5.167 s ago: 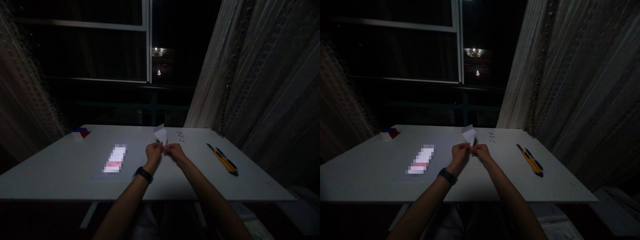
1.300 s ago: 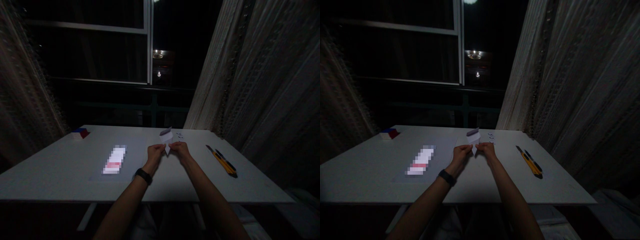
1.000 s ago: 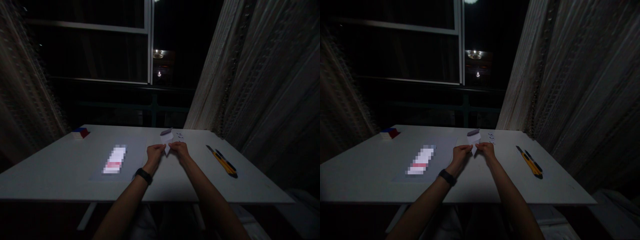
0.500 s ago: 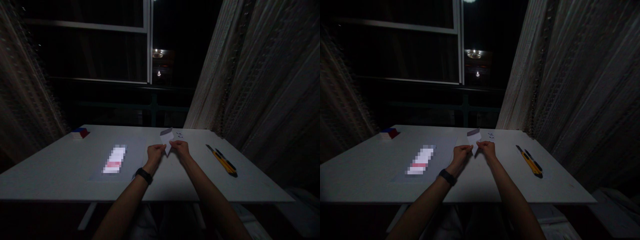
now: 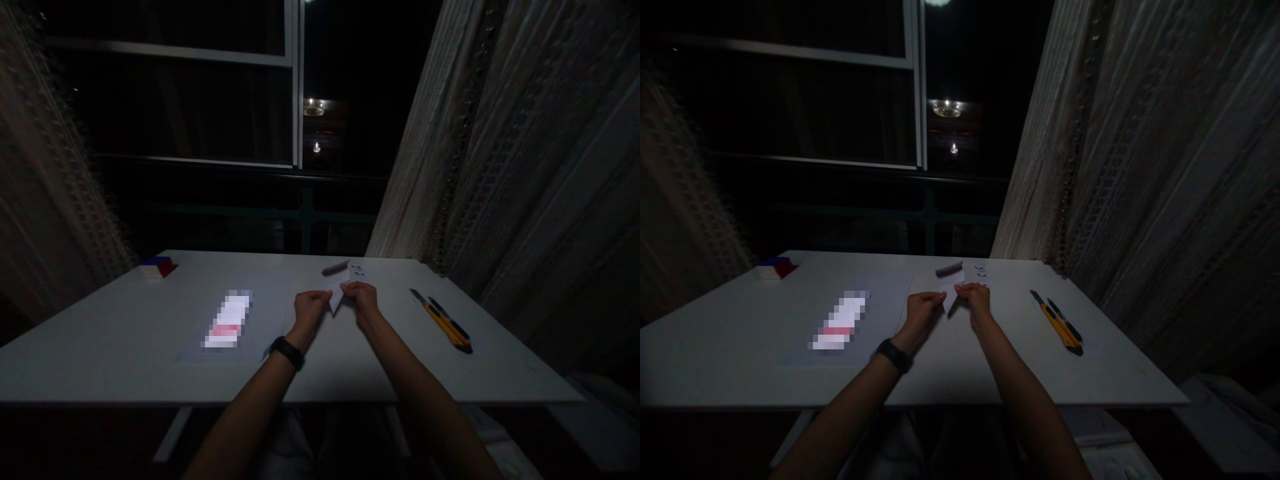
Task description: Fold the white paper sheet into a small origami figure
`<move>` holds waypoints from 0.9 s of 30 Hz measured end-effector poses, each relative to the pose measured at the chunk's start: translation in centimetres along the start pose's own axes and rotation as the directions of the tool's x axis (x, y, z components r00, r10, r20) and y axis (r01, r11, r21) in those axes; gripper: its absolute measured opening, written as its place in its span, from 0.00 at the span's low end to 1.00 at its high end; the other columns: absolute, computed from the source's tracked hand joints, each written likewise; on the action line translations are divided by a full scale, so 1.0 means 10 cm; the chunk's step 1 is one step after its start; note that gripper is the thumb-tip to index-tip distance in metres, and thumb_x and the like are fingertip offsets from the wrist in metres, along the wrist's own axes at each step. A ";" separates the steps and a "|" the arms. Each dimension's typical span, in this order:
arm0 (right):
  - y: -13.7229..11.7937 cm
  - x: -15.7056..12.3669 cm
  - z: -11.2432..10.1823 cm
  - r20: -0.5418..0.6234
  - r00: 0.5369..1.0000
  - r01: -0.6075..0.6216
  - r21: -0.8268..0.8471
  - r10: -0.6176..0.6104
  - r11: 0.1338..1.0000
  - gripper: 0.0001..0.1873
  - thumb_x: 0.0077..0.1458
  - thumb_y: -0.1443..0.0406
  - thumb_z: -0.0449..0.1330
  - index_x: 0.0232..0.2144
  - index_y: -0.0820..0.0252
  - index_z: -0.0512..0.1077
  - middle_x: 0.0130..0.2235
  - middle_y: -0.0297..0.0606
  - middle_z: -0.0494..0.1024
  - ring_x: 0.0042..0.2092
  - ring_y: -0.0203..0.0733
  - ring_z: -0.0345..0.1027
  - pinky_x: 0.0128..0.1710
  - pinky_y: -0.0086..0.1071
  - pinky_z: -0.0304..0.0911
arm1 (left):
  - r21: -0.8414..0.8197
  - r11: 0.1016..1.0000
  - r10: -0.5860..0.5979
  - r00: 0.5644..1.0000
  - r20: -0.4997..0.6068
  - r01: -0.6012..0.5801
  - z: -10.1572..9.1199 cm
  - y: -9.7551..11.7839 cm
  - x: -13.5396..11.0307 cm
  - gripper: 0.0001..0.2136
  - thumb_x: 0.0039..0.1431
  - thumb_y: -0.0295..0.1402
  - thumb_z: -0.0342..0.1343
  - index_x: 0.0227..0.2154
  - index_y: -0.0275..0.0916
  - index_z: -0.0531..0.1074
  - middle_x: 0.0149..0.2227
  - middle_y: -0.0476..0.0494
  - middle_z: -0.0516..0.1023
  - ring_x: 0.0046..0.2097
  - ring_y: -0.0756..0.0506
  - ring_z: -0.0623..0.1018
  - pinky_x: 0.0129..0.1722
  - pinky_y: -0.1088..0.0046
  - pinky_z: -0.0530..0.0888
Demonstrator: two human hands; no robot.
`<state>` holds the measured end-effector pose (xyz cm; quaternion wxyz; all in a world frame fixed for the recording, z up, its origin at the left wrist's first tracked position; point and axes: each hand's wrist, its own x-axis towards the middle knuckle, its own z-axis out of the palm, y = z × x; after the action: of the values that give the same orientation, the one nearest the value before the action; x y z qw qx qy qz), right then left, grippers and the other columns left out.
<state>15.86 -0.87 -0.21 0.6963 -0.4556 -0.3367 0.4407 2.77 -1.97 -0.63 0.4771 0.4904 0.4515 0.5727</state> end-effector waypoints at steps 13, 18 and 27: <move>0.03 0.00 -0.01 -0.029 0.998 -0.058 0.082 0.061 0.995 0.11 0.24 0.69 0.67 0.13 0.62 0.68 0.16 0.30 0.71 0.22 0.36 0.65 0.24 0.31 0.63 | -0.015 0.996 -0.085 0.975 0.205 0.090 0.06 -0.04 -0.03 0.14 0.35 0.38 0.65 0.13 0.31 0.72 0.17 0.42 0.71 0.19 0.52 0.68 0.18 0.77 0.61; 0.02 0.02 -0.02 -0.066 0.989 -0.125 0.144 0.136 0.982 0.10 0.23 0.71 0.66 0.15 0.62 0.68 0.17 0.31 0.71 0.22 0.36 0.65 0.22 0.31 0.64 | -0.012 0.997 -0.073 0.973 0.217 0.078 0.07 0.04 -0.07 0.14 0.36 0.37 0.65 0.11 0.31 0.71 0.13 0.44 0.69 0.17 0.54 0.65 0.16 0.78 0.59; 0.03 0.10 -0.01 -0.119 0.985 -0.099 0.193 0.124 0.976 0.07 0.28 0.73 0.63 0.17 0.61 0.69 0.19 0.31 0.73 0.23 0.36 0.67 0.23 0.30 0.66 | 0.035 0.997 -0.080 0.968 0.240 0.073 0.01 0.01 -0.05 0.12 0.38 0.36 0.63 0.13 0.30 0.73 0.13 0.46 0.68 0.16 0.55 0.63 0.16 0.78 0.56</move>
<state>16.25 0.12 -0.48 0.7305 -0.4345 -0.2218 0.4779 2.92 -2.52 -0.58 0.5438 0.5446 0.4162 0.4842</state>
